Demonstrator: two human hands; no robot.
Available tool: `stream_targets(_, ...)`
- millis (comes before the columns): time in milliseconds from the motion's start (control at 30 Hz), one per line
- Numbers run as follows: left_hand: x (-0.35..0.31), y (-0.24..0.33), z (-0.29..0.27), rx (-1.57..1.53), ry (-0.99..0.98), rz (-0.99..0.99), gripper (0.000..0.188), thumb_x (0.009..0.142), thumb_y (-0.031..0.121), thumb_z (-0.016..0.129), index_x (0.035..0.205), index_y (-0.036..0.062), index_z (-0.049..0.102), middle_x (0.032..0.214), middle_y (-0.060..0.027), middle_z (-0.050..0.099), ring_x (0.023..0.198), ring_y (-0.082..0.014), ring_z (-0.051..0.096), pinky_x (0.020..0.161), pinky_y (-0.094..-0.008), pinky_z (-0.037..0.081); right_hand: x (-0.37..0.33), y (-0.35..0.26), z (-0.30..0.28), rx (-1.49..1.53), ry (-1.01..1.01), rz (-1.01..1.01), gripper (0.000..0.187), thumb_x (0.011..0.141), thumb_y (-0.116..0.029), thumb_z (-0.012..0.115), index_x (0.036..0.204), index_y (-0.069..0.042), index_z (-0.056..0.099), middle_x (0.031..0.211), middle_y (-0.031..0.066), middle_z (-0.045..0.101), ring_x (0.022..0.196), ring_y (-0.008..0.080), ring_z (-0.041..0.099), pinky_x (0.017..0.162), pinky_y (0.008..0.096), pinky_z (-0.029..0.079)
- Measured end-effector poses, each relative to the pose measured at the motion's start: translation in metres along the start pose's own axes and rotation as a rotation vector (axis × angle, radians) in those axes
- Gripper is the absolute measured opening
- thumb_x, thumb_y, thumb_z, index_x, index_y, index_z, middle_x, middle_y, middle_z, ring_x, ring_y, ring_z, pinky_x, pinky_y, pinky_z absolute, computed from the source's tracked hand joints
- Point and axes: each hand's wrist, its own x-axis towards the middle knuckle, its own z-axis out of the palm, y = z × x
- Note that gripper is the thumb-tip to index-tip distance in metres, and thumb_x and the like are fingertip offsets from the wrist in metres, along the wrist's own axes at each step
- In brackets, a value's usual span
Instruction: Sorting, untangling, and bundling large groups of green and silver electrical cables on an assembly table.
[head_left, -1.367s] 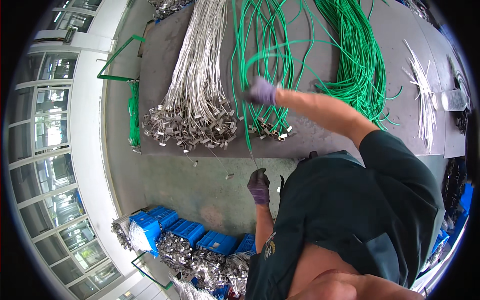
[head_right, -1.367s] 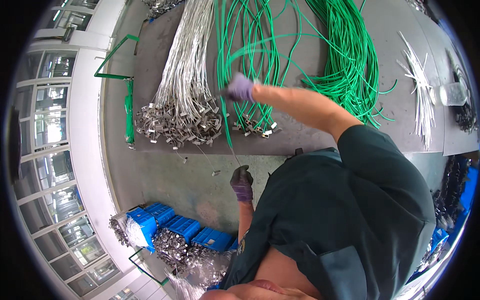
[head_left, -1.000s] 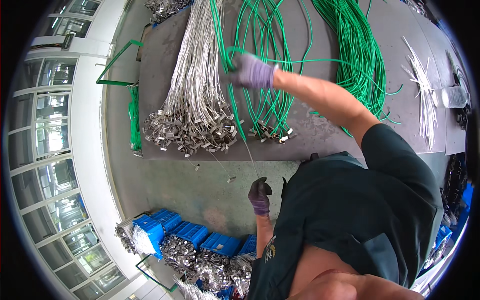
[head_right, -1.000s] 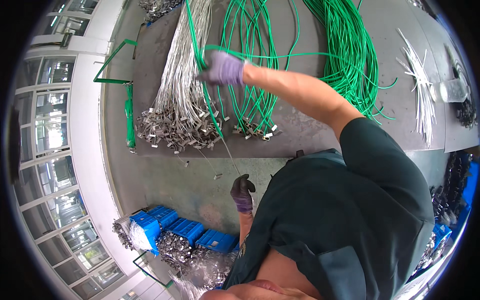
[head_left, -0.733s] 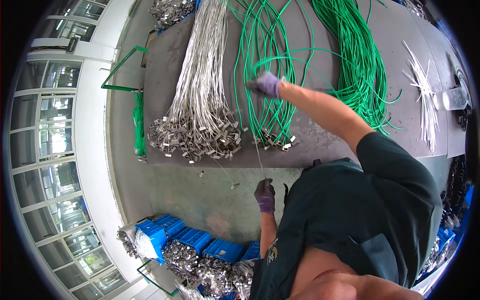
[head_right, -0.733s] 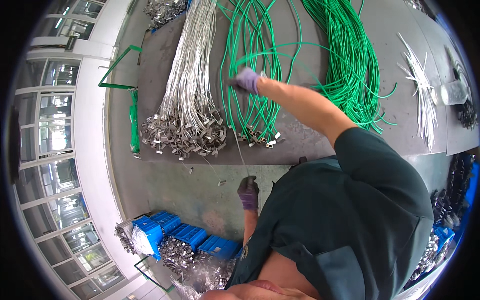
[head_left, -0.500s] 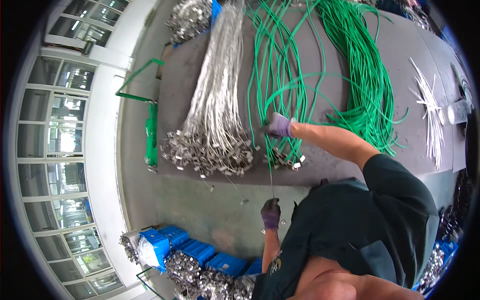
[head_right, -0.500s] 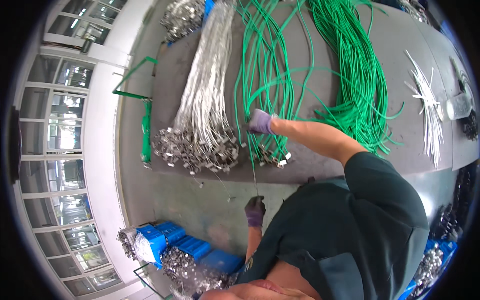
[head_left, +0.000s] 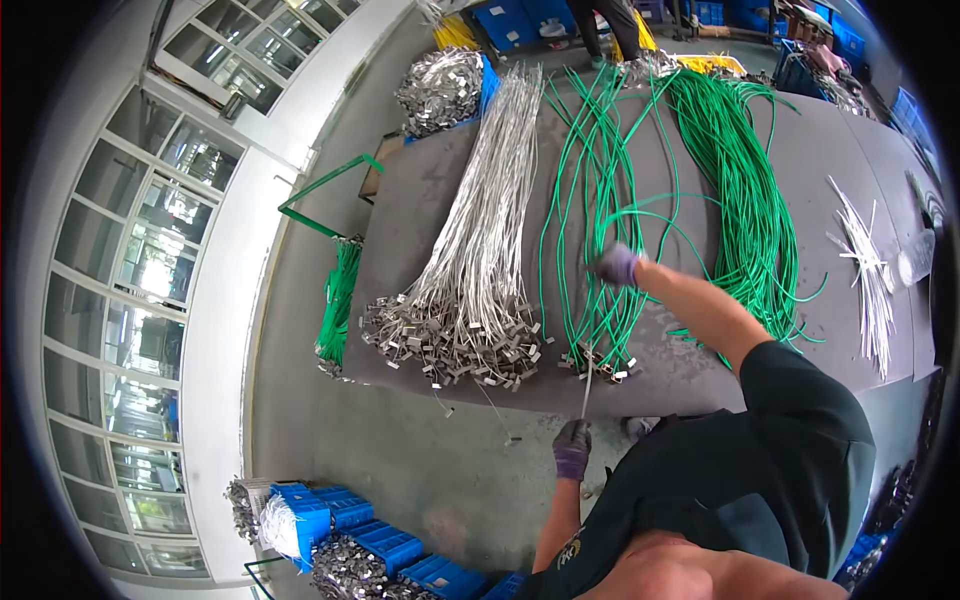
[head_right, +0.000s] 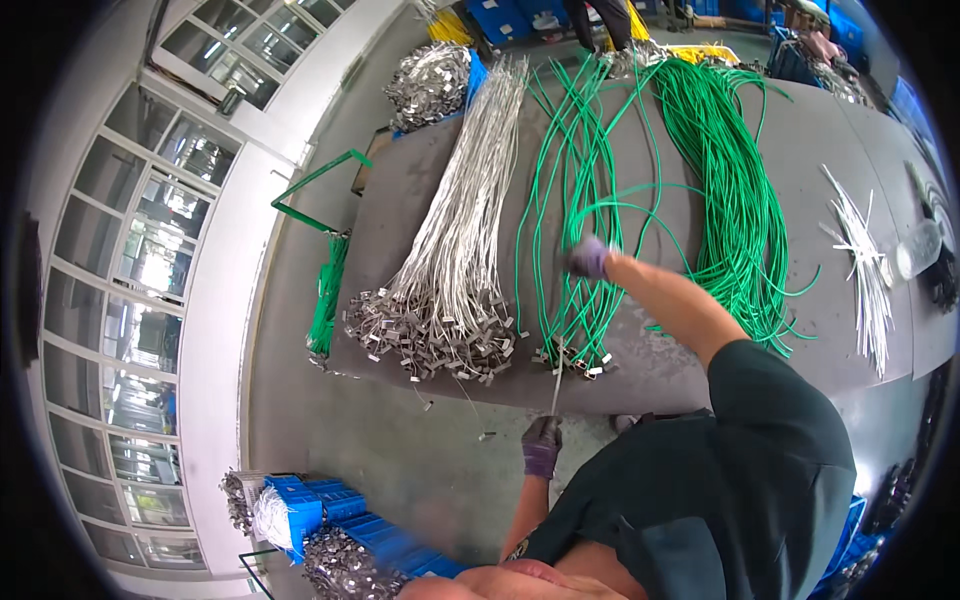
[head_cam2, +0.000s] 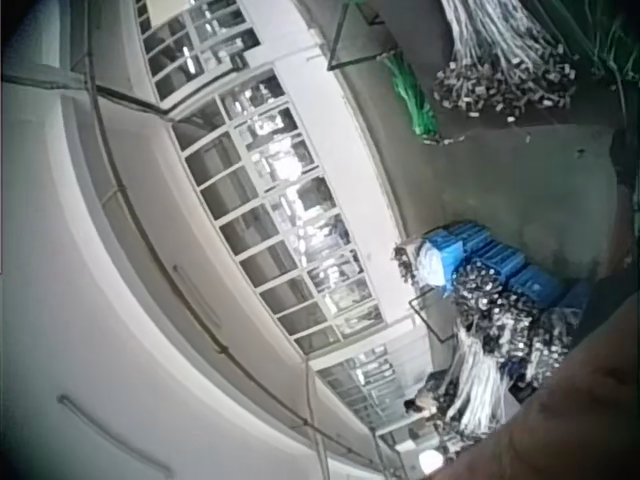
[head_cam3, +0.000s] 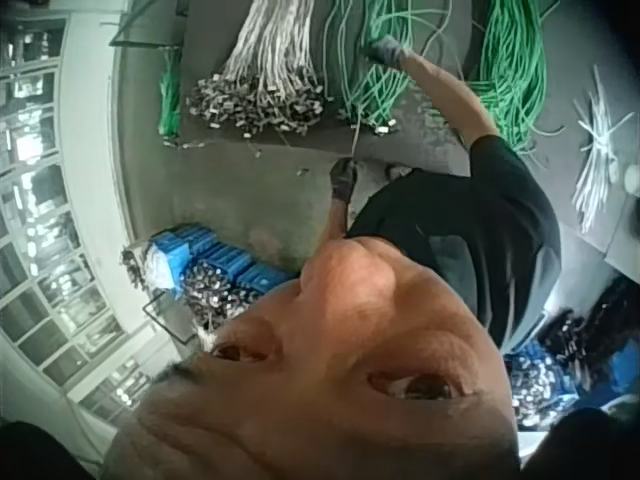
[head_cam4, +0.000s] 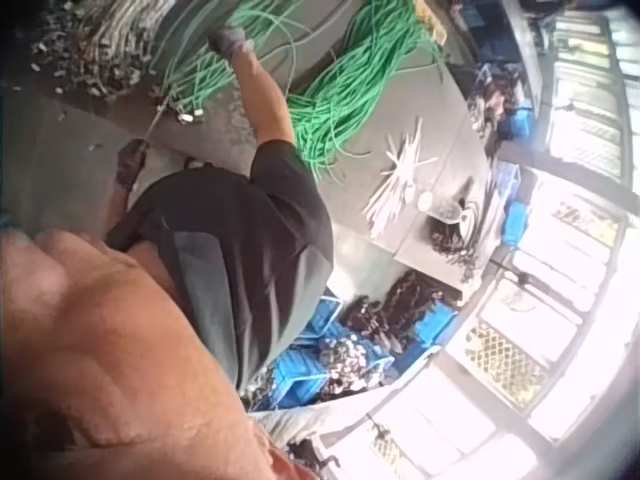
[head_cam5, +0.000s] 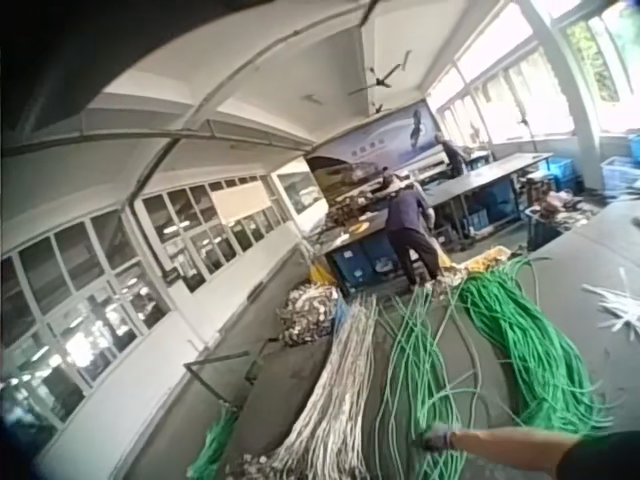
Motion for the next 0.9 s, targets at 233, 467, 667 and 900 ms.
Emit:
stream_targets(233, -0.013, 0.041, -0.011, -0.175, -0.058, -0.135, 0.02, 0.091, 0.02, 0.05, 0.088, 0.0042, 0.061, 0.058, -0.0028, 0.055, 0.05, -0.0105, 0.051, 0.049, -0.0264, 0.04, 0.016, -0.132, -0.062, 0.66, -0.239, 0.593, 0.024, 0.071, -0.026, 0.069, 0.082, -0.006, 0.062, 0.053, 0.0102, 0.054, 0.046, 0.0181, 0.055, 0.042, 0.0347, 0.044)
stream_targets(467, -0.001, 0.073, 0.009, -0.208, 0.158, 0.296, 0.019, 0.091, 0.017, 0.05, 0.089, 0.0008, 0.059, 0.054, -0.0014, 0.049, 0.043, -0.0074, 0.044, 0.041, -0.0227, 0.035, 0.079, -0.084, -0.191, 1.251, 0.082, 0.694, 0.026, 0.075, -0.02, 0.066, 0.059, -0.003, 0.054, 0.046, 0.0031, 0.05, 0.036, 0.0115, 0.045, 0.034, 0.0276, 0.033)
stream_targets(667, 0.047, 0.001, 0.039, 0.044, 0.106, -0.042, 0.025, 0.087, 0.029, 0.056, 0.083, 0.0047, 0.06, 0.052, -0.0026, 0.047, 0.042, -0.0139, 0.044, 0.041, -0.0311, 0.036, 0.009, -0.06, -0.075, 1.368, -0.06, 1.008, 0.03, 0.075, -0.024, 0.067, 0.056, -0.006, 0.054, 0.05, 0.0043, 0.052, 0.036, 0.0137, 0.047, 0.034, 0.0279, 0.035)
stream_targets(900, 0.034, 0.037, 0.04, -0.107, -0.023, -0.486, 0.025, 0.086, 0.029, 0.058, 0.088, 0.0038, 0.062, 0.055, -0.0065, 0.053, 0.045, -0.0187, 0.05, 0.048, -0.033, 0.041, -0.025, -0.102, -0.072, 1.39, -0.205, 0.851, 0.028, 0.076, -0.027, 0.068, 0.061, -0.007, 0.056, 0.051, 0.0037, 0.052, 0.038, 0.0118, 0.047, 0.035, 0.0281, 0.036)
